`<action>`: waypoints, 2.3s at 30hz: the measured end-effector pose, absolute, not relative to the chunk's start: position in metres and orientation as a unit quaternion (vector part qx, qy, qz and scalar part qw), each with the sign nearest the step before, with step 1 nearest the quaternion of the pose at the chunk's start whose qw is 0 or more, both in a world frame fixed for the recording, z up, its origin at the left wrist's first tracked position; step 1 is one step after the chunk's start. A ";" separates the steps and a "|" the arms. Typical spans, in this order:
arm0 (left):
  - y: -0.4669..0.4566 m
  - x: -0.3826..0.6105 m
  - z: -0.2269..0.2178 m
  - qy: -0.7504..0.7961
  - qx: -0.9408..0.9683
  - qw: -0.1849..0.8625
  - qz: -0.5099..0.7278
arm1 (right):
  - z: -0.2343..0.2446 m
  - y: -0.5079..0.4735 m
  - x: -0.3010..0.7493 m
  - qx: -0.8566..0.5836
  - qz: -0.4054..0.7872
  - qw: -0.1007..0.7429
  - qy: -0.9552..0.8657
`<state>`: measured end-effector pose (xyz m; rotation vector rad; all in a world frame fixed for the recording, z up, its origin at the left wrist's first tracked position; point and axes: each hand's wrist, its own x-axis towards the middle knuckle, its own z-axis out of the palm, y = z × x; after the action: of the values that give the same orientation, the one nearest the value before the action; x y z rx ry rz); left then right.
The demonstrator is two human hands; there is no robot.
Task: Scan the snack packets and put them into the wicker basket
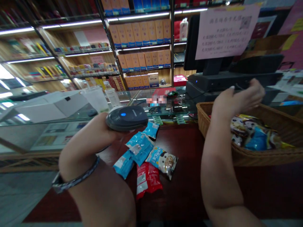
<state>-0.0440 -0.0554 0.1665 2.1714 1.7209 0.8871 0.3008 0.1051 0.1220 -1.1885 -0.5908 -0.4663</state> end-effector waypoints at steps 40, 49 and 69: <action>-0.058 -0.048 0.168 0.577 0.743 0.093 0.327 | 0.086 0.129 0.193 -0.421 0.178 0.356 -0.815; -0.055 -0.055 0.166 0.601 0.731 0.064 0.317 | 0.086 0.131 0.198 -0.408 0.253 0.435 -0.762; -0.060 -0.060 0.171 0.598 0.731 0.032 0.329 | 0.093 0.159 0.215 -0.406 0.196 0.725 -0.521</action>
<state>-0.0598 -0.0595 0.1710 2.2489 1.8397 1.0118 0.2153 0.1589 0.0930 -0.8957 -1.1506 0.4327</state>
